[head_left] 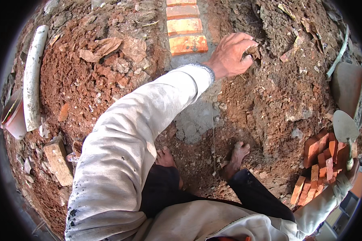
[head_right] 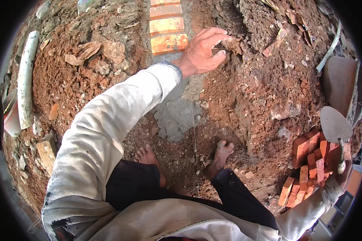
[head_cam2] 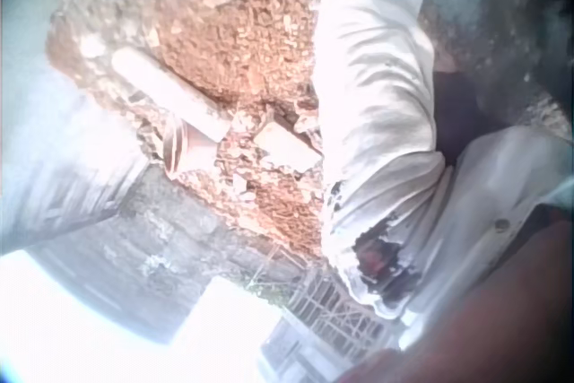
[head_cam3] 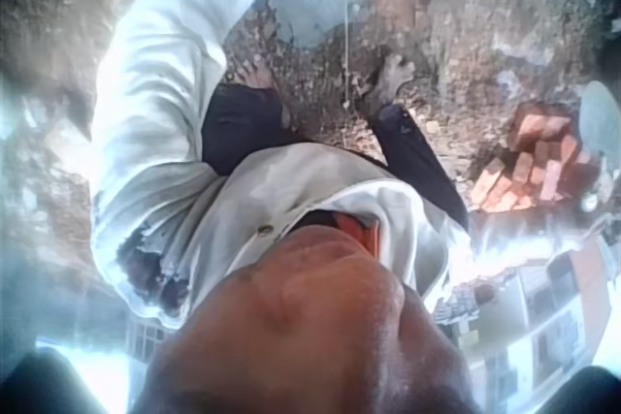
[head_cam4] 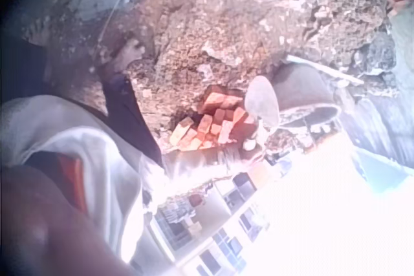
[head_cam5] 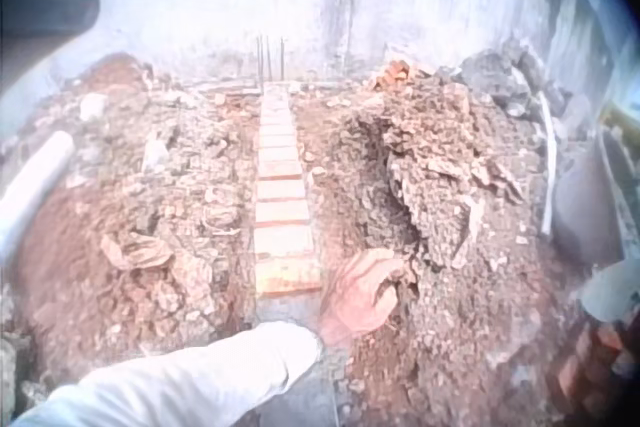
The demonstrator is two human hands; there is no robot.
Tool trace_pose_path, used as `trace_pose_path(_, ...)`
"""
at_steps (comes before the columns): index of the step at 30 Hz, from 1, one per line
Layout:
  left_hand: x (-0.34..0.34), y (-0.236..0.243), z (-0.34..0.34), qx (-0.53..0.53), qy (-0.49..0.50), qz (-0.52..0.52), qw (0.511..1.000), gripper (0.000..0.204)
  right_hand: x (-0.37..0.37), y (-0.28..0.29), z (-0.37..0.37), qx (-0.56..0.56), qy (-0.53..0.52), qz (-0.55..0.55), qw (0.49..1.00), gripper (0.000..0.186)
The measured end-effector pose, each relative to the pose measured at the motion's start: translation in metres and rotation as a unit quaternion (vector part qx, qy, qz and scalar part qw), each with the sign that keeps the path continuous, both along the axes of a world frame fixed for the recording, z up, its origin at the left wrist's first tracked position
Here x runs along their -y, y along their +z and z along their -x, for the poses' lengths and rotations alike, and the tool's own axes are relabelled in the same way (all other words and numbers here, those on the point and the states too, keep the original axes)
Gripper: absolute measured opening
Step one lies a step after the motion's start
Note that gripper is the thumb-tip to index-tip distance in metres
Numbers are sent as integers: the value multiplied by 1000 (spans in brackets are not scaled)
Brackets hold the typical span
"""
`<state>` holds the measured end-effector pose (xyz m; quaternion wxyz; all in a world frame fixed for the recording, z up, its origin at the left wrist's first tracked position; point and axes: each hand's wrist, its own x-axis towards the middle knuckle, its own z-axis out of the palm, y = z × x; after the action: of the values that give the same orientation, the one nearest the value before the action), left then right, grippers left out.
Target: The person lays red bricks in a straight line on the ground using a trowel to apply and smooth cement mortar between them. The person repeatedly picks up bricks, places them, and taps them into alignment.
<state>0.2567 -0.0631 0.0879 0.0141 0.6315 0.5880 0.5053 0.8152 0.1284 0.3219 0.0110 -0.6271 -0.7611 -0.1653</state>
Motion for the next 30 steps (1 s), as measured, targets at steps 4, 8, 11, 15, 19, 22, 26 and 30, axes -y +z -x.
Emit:
trace_pose_path(4,6,48,-104,92,-141,25,985,98,36,27,124,-198,148,64,967,36)
trace_pose_path(8,26,63,-133,109,-30,113,987,128,64,-51,263,-389,244,256,851,36)
trace_pose_path(11,9,66,-91,69,86,152,982,119,76,-80,334,-429,284,310,799,48)
trace_pose_path(15,45,28,8,-8,59,274,960,97,110,-106,384,-372,226,371,820,66)
trace_pose_path(19,74,-17,69,-97,153,445,877,86,104,-134,363,-344,248,330,844,71)
trace_pose_path(22,88,-42,92,-168,149,480,848,84,106,-137,348,-321,224,359,847,68)
trace_pose_path(26,86,-70,100,-224,121,486,836,85,101,-143,330,-309,241,339,855,65)
trace_pose_path(30,79,-85,97,-235,94,473,844,89,96,-144,318,-270,144,410,859,83)
